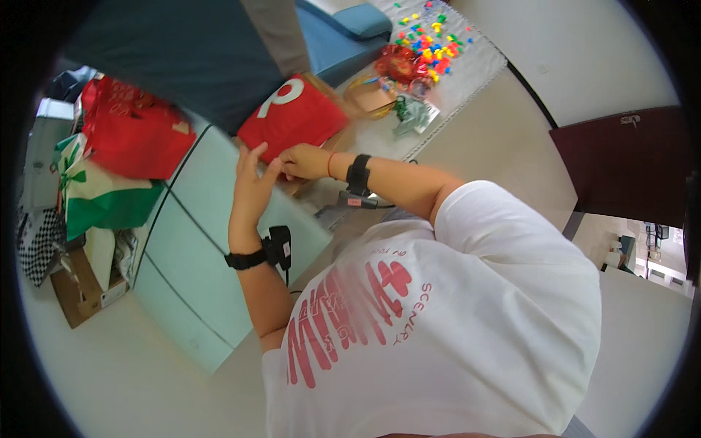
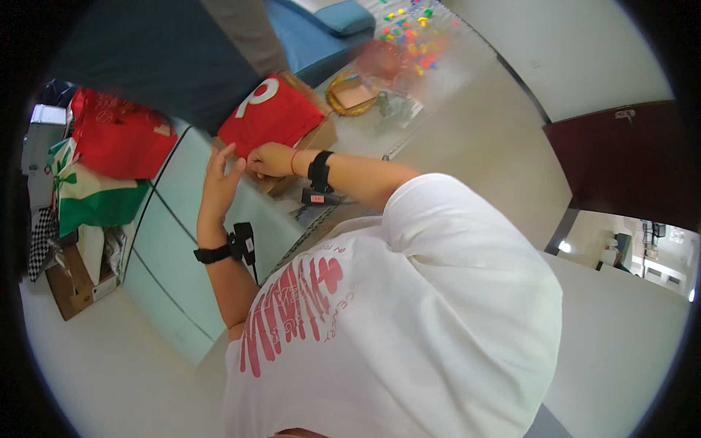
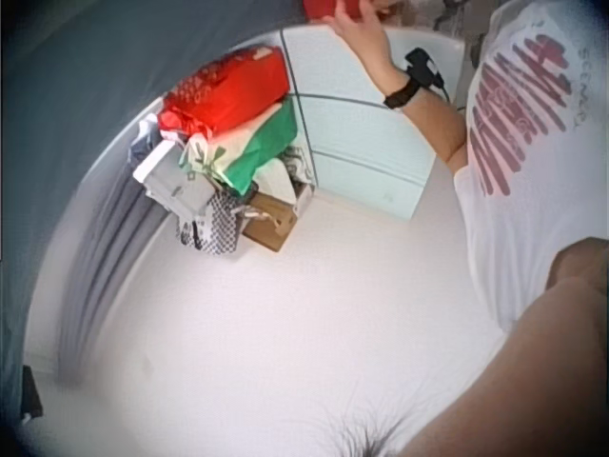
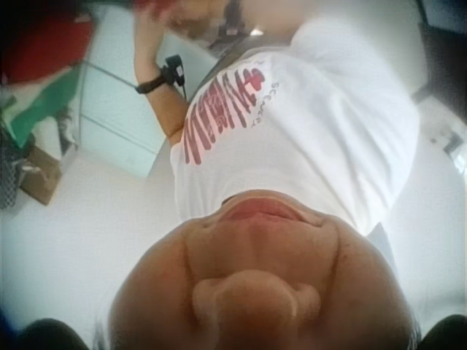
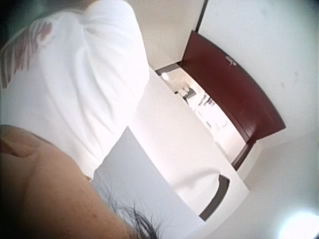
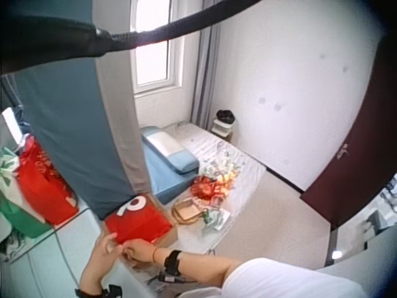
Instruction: The person unpacks a red decorative plate from a plastic bag and places it on the floor. They then pick up various colorful plastic building blocks and assemble them onto the plate.
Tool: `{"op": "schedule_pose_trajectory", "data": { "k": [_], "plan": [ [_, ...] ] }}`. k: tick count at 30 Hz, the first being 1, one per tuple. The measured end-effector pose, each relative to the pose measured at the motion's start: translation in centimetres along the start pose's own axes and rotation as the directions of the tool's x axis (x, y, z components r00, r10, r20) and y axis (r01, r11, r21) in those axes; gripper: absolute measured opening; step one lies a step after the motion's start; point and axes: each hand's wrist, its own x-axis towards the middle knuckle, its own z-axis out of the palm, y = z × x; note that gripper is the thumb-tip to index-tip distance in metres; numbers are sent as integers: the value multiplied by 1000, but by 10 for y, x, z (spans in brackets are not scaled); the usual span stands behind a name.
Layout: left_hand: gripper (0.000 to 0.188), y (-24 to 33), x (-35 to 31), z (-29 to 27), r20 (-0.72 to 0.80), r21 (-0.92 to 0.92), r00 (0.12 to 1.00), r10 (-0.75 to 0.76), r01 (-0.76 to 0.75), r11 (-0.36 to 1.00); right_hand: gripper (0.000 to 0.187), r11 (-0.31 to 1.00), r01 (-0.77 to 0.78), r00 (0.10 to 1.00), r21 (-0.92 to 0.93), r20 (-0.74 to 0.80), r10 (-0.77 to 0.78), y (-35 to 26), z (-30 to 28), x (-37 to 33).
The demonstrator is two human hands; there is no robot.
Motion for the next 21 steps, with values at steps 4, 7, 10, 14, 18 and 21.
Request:
{"op": "schedule_pose_trajectory", "data": {
  "k": [4, 7, 10, 14, 18, 21],
  "plan": [
    [42, 39, 7, 62, 64, 47, 986, 154, -157, 986, 18, 992, -115, 988, 44, -95, 118, 29, -47, -52],
    [38, 67, 27, 110, 263, -236, 958, 111, -48, 971, 25, 990, 126, 981, 68, -159, -114, 87, -79, -72],
    [36, 57, 43, 178, 238, -382, 963, 128, -29, 924, 52, 979, 114, 993, 171, -62, -104, 107, -116, -118],
    [43, 59, 52, 262, 319, -232, 944, -83, 163, 959, 71, 946, -179, 983, 270, 3, 185, 168, -181, -196],
    [50, 77, 64, 331, 350, -149, 894, -280, 349, 925, 57, 910, -349, 914, 225, -134, 384, 236, -234, -258],
    [52, 84, 76, 379, 386, -226, 868, -311, 416, 881, 29, 811, -519, 826, 269, -88, 557, 261, -252, -276]
  ]
}}
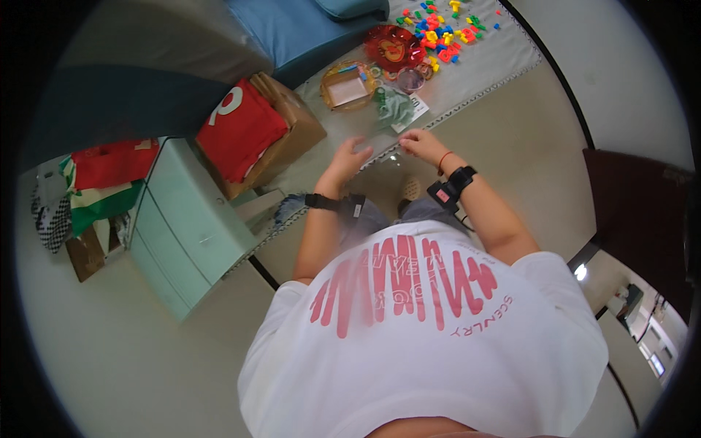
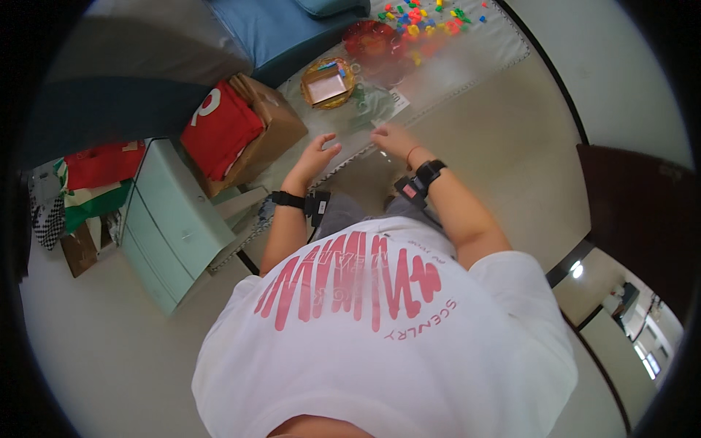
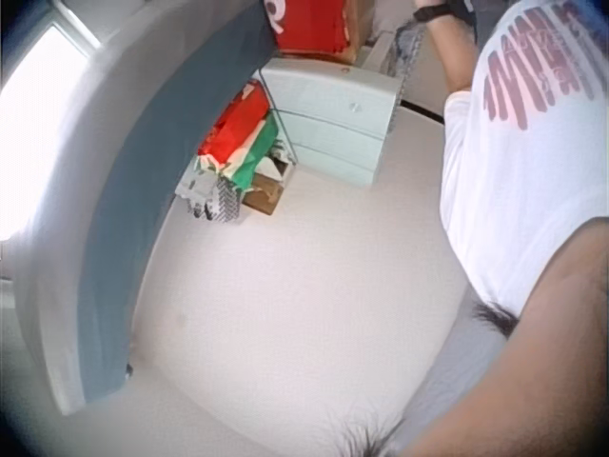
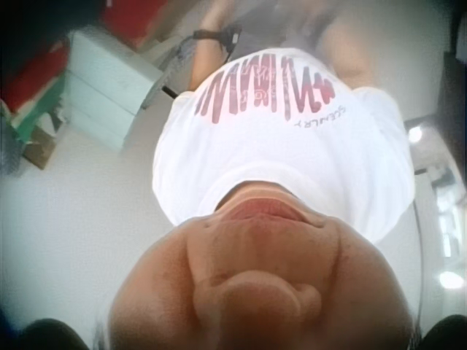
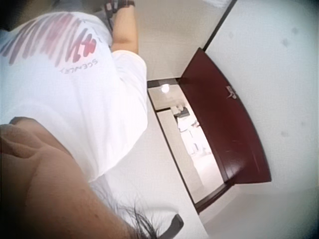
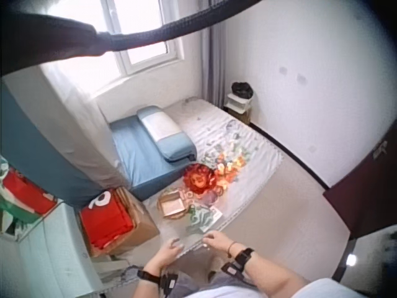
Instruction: The person unpacks a red decorative plate from a plastic bag and places it on the floor. They then pick up various colorful plastic building blocks and assemble them onto the plate.
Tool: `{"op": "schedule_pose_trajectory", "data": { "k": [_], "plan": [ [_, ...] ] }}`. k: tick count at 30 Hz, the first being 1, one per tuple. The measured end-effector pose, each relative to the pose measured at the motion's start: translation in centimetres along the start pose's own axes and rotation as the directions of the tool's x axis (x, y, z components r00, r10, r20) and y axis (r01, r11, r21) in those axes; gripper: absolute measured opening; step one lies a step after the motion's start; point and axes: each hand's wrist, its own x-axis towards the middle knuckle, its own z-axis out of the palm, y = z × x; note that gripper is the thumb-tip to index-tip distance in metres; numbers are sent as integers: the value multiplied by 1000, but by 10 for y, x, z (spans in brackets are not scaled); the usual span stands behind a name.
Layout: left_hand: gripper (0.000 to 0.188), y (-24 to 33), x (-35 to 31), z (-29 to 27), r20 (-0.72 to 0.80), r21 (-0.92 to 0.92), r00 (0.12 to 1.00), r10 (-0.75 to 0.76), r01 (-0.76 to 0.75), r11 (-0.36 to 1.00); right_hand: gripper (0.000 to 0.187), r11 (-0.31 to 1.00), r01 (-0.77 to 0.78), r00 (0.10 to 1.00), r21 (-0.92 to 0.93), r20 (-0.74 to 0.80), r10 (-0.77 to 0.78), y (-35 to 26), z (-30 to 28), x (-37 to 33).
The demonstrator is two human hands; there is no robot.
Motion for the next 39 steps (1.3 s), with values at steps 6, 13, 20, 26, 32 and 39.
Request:
{"op": "schedule_pose_trajectory", "data": {
  "k": [6, 13, 20, 26, 32, 39],
  "plan": [
    [56, -16, 71, 32, 151, 126, 986, 72, -91, 988, 35, 970, 109, 993, 216, -77, -95, 23, -24, 11],
    [57, -55, 192, 75, 219, 378, 976, 11, -95, 921, 48, 886, -266, 956, 380, -16, 294, 17, -66, 10],
    [46, -63, 277, 95, 188, 376, 979, -79, 3, 927, 48, 818, -397, 894, 417, -28, 448, 35, -76, 29],
    [38, -44, 279, 42, 102, 204, 995, -9, -12, 979, 51, 738, -435, 866, 515, 15, 500, 1, -72, 60],
    [18, 65, 212, 3, 335, -264, 937, -97, 192, 945, 66, 602, -318, 919, 732, 83, 385, -34, -78, 98],
    [20, 94, 218, 32, 459, -566, 888, 16, 278, 776, 58, 708, -152, 941, 690, -118, 317, -53, -128, 118]
  ]
}}
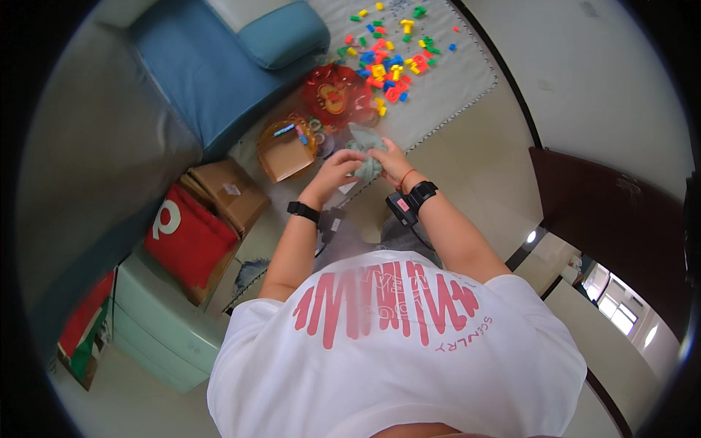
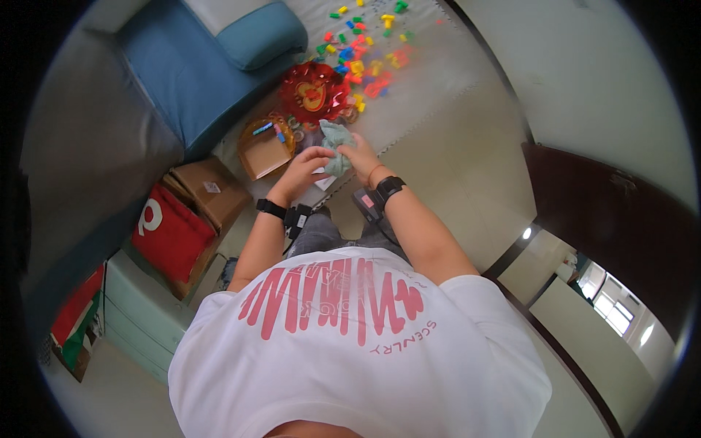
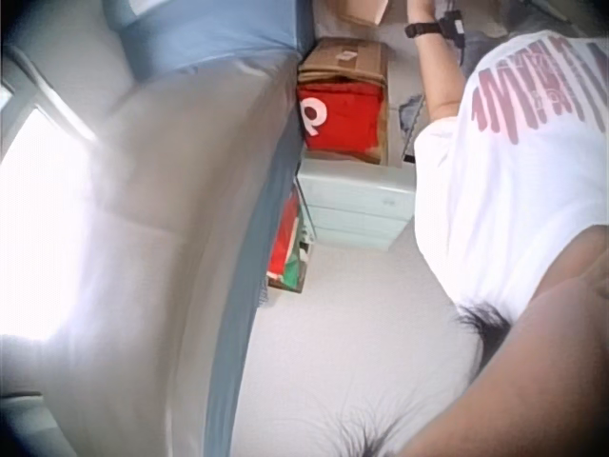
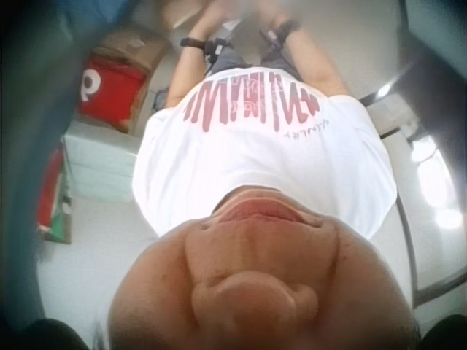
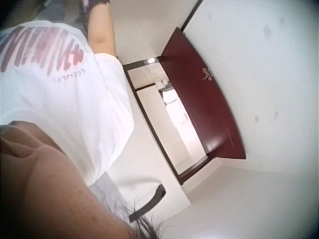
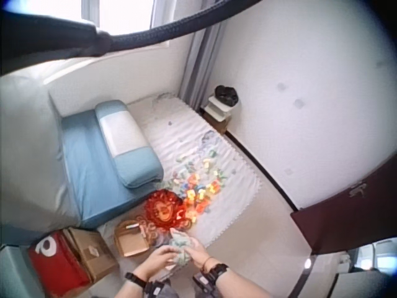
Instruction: The person unpacks a red decorative plate from a plastic bag and places it on the floor. They then pick up various colorful plastic building blocks and assemble them onto the plate.
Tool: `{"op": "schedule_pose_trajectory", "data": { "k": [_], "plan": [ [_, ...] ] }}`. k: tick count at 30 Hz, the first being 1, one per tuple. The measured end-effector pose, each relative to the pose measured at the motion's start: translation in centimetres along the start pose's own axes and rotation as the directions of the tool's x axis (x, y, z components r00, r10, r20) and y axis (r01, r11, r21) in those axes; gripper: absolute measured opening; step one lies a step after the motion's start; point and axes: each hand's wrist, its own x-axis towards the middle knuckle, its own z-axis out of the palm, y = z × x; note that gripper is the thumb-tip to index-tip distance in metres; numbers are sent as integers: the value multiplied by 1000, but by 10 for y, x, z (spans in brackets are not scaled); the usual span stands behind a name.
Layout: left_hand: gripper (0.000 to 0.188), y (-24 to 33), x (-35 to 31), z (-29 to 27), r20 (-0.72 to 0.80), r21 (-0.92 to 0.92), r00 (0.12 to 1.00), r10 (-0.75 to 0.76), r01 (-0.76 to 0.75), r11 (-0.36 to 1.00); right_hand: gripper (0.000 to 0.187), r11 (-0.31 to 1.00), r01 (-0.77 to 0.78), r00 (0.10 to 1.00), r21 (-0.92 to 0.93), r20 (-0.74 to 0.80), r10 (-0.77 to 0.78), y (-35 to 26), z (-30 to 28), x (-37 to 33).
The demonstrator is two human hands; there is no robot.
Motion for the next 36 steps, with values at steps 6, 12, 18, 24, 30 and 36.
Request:
{"op": "schedule_pose_trajectory", "data": {
  "k": [6, 12, 18, 24, 30, 36],
  "plan": [
    [35, 9, 70, -29, -389, -94, 921, 6, -46, 995, 51, 997, 44, 995, 57, -88, -39, -38, -102, 25],
    [46, -25, 174, -70, -544, -137, 830, -122, 55, 989, 42, 997, -41, 998, -72, -58, 37, -93, -196, 73],
    [40, -85, 209, -87, -920, 321, 296, 256, 198, 926, 37, 934, -48, 994, -353, 74, 79, -134, -260, 142],
    [20, -55, 167, -15, -805, 572, 19, 593, 292, 767, 62, 575, 66, 997, -816, 74, -9, -129, -295, 187],
    [26, -88, 75, 40, -981, 185, -81, 178, -90, 979, 71, 74, -10, 999, -997, -13, -33, -89, -265, 210],
    [38, -149, 47, 80, -875, -398, 438, -208, -405, 823, 45, 188, 169, 960, -968, 118, -254, -58, -307, 242]
  ]
}}
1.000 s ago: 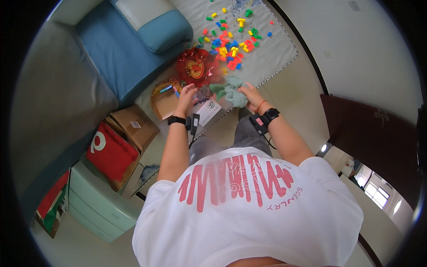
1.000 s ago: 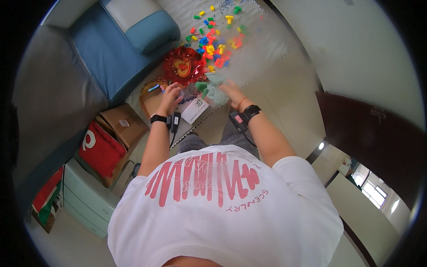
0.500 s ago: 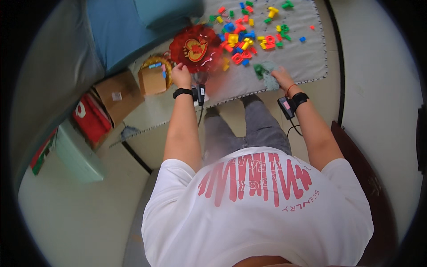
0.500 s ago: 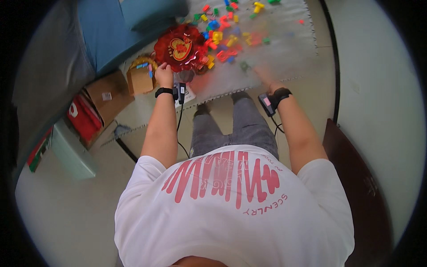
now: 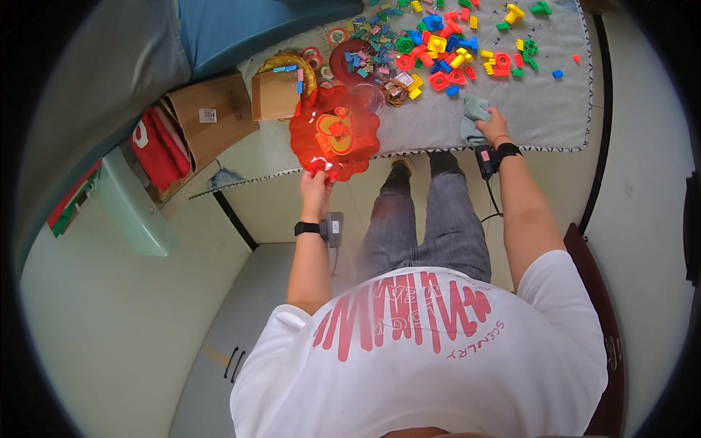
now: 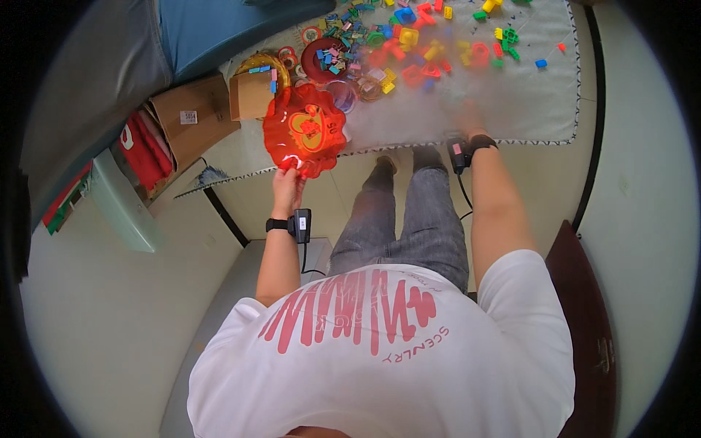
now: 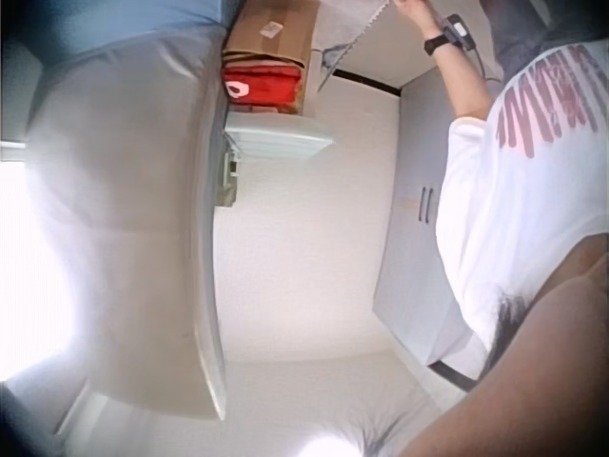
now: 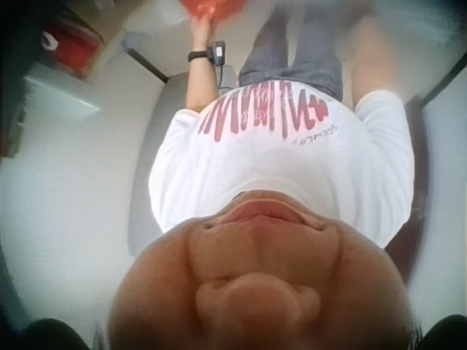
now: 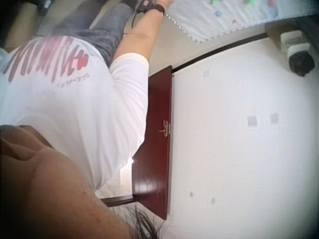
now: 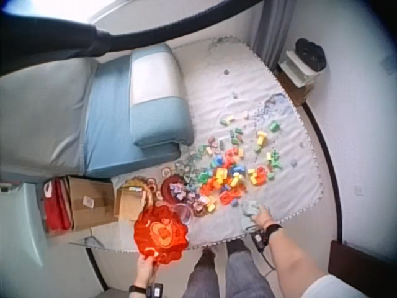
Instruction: The person unpacks a red decorative plate from a plastic bag and places it on the floor. They then pick up various colorful plastic building blocks and assemble them onto the plate.
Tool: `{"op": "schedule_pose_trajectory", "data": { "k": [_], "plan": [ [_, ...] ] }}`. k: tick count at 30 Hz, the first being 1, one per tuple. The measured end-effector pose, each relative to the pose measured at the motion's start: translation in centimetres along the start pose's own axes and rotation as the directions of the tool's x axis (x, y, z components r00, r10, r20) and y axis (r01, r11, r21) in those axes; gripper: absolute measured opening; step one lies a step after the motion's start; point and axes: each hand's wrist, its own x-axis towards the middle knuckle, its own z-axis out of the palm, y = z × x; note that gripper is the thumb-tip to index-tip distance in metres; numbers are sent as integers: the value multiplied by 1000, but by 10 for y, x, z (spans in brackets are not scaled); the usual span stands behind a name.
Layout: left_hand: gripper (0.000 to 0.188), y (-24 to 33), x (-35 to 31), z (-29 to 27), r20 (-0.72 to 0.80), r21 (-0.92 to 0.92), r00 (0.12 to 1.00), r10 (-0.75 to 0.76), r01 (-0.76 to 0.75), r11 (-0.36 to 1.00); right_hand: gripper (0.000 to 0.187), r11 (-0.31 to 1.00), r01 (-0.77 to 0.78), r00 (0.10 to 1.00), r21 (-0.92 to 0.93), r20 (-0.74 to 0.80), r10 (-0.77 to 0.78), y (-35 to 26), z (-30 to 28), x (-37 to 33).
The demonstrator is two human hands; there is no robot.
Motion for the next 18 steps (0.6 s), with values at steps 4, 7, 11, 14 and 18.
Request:
{"op": "schedule_pose_trajectory", "data": {
  "k": [4, 7, 11, 14, 18],
  "plan": [
    [42, -17, -17, 4, 59, 43, 998, -9, 7, 999, 43, 974, 123, 992, 191, -54, -114, -22, -17, -25],
    [46, 13, -45, 30, 207, 149, 978, 9, -41, 988, 46, 920, 304, 942, 247, 64, -329, -131, -61, -92],
    [59, 43, -57, 45, 483, 377, 875, 34, -243, 894, 55, 775, 593, 771, 219, 123, -625, -200, -27, -133],
    [60, 88, -96, 61, 569, 473, 821, 53, -379, 796, 49, 882, 472, 876, -17, -109, -471, -241, -3, -151],
    [61, 101, -95, 47, 655, 340, 751, 84, -391, 855, 47, 551, 820, 567, 154, -96, -818, -280, -4, -181]
  ]
}}
